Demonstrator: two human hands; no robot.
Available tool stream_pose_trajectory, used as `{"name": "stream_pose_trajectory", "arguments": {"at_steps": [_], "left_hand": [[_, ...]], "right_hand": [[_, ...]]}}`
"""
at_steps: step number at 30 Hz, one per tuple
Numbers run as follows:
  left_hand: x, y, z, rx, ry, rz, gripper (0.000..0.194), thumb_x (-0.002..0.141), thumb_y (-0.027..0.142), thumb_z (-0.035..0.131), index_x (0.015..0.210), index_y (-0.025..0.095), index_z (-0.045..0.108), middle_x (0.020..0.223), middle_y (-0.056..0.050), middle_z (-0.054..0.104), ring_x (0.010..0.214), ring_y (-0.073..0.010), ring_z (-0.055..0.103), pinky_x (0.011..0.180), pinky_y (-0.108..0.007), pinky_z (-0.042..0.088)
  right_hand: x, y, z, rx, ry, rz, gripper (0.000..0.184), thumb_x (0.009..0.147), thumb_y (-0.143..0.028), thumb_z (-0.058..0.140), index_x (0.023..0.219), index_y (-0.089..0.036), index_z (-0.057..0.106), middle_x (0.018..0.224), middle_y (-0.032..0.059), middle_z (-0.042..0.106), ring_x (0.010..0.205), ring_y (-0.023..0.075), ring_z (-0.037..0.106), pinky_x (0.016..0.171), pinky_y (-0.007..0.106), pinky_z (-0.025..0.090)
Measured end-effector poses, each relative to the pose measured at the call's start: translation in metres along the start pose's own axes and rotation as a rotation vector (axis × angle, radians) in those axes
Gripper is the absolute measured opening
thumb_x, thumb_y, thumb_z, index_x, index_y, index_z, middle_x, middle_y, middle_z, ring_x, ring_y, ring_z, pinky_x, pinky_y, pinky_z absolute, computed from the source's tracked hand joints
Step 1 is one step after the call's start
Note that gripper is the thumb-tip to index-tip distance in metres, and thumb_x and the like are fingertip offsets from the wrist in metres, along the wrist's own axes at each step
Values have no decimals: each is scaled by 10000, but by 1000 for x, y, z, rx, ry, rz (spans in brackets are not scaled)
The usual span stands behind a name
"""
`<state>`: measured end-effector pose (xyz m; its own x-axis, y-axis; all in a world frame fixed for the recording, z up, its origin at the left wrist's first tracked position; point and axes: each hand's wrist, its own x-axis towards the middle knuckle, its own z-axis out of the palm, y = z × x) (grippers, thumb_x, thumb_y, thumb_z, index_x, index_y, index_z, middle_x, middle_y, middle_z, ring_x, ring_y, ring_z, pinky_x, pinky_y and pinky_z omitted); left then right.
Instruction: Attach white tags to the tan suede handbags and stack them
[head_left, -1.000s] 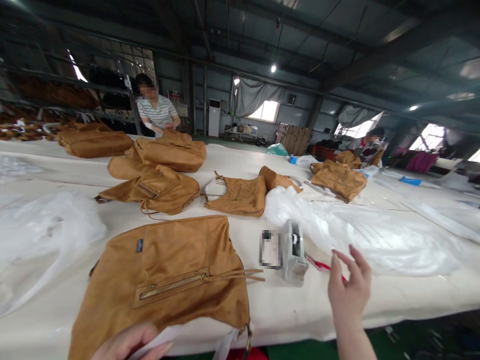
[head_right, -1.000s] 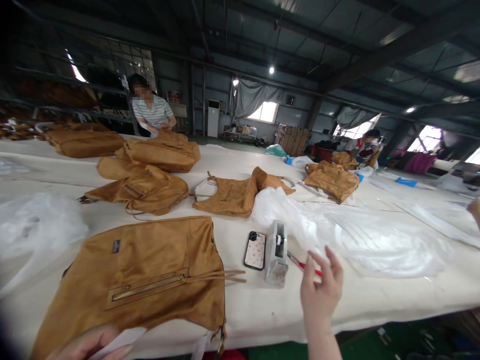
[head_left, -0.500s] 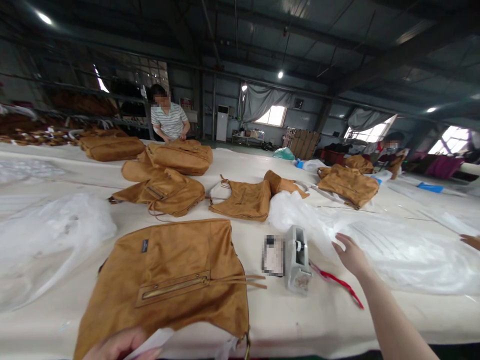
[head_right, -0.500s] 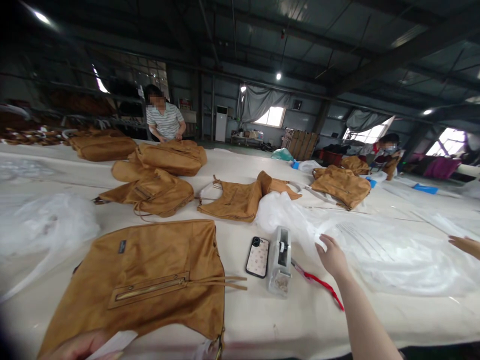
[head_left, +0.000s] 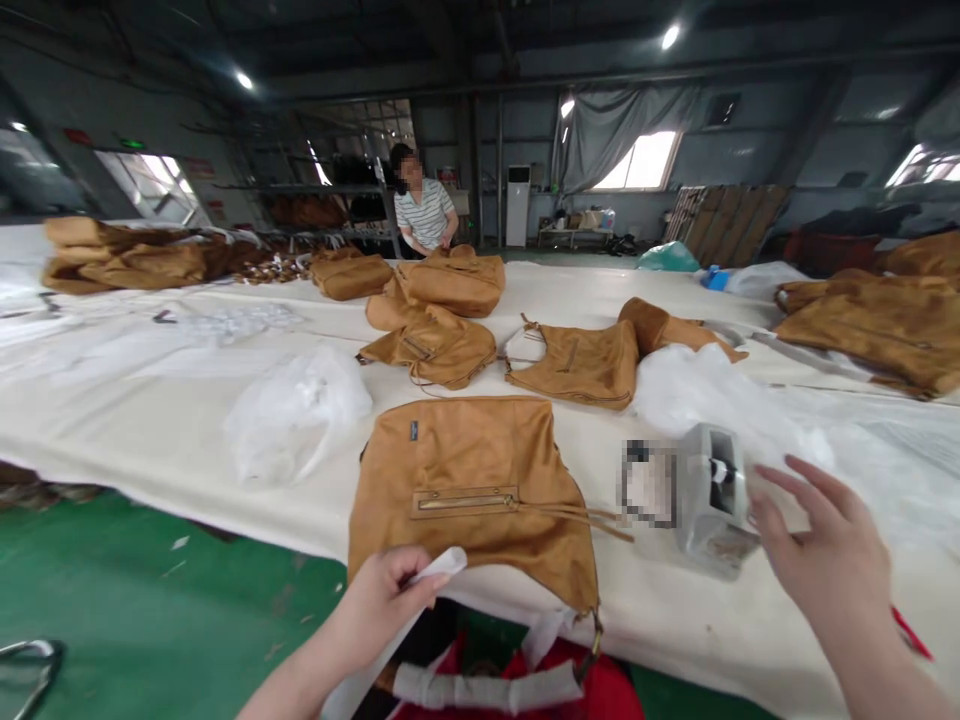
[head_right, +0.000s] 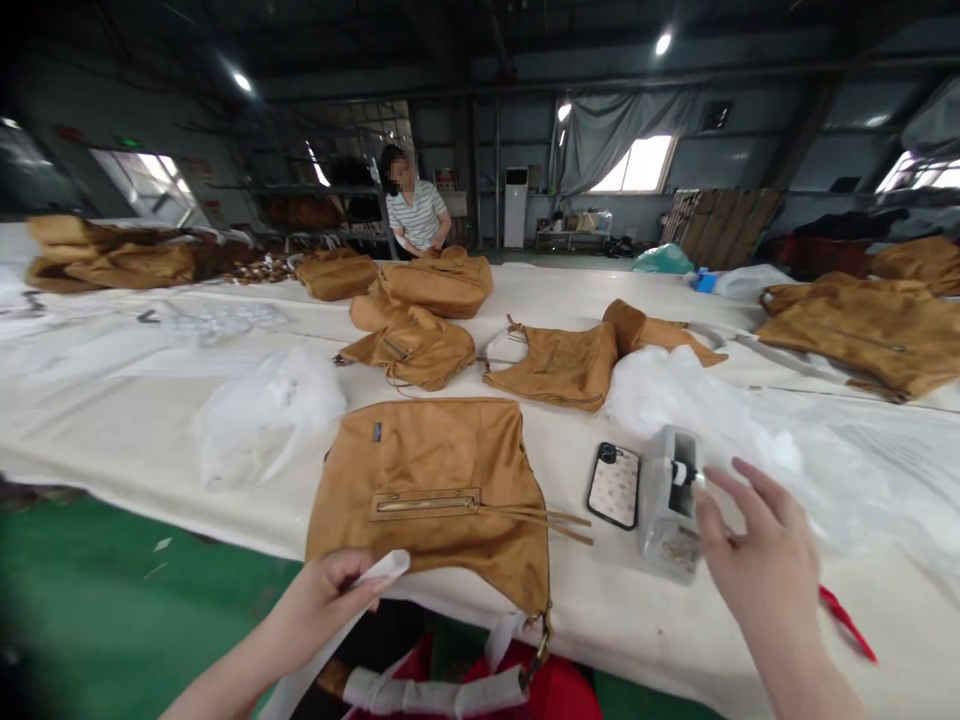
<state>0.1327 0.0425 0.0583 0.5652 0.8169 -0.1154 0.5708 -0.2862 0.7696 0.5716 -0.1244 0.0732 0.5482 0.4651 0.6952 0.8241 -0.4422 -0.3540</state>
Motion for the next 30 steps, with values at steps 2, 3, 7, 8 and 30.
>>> {"name": "stream_pose_trajectory", "arguments": {"at_steps": [2, 3, 7, 8, 30], "left_hand": [[0, 3, 3, -2, -24, 20, 415, 843, 507, 542, 601, 170, 564, 566, 30, 494, 560, -118, 446, 527, -214, 303], [0, 4, 4, -5, -37, 27, 401, 850, 491, 541, 612, 169, 568, 572, 29, 504, 562, -118, 450, 529, -215, 305], [-2, 5, 7, -8, -105, 33, 346, 847, 445, 556, 649, 164, 587, 601, 26, 532, 581, -119, 462, 536, -213, 311], [-3, 4, 6, -1, -115, 32, 328, 840, 433, 565, 654, 164, 586, 607, 29, 529, 583, -117, 458, 536, -212, 310], [26, -84, -37, -160, 476, -229, 404, 736, 533, 625, 722, 132, 678, 607, -2, 602, 595, -171, 544, 548, -248, 390]], "right_hand": [[-26, -44, 7, 152, -135, -78, 366, 903, -474, 504, 1123, -226, 660, 1258, 93, 616, 1000, 263, 637, 809, 385, 531], [-38, -63, 14, 207, -212, -130, 347, 917, -456, 492, 1132, -233, 648, 1226, 85, 634, 996, 251, 639, 812, 375, 535], [-77, -116, 58, 266, -455, -390, 395, 979, -334, 383, 1331, -193, 494, 1288, 110, 594, 1155, 249, 569, 982, 426, 476], [-84, -123, 68, 228, -479, -436, 402, 984, -310, 371, 1349, -177, 472, 1311, 120, 577, 1166, 258, 556, 992, 439, 466], [-132, -121, 51, 307, -885, -310, 341, 983, -419, 395, 834, -274, 665, 839, 16, 702, 765, 198, 681, 689, 312, 510]]}}
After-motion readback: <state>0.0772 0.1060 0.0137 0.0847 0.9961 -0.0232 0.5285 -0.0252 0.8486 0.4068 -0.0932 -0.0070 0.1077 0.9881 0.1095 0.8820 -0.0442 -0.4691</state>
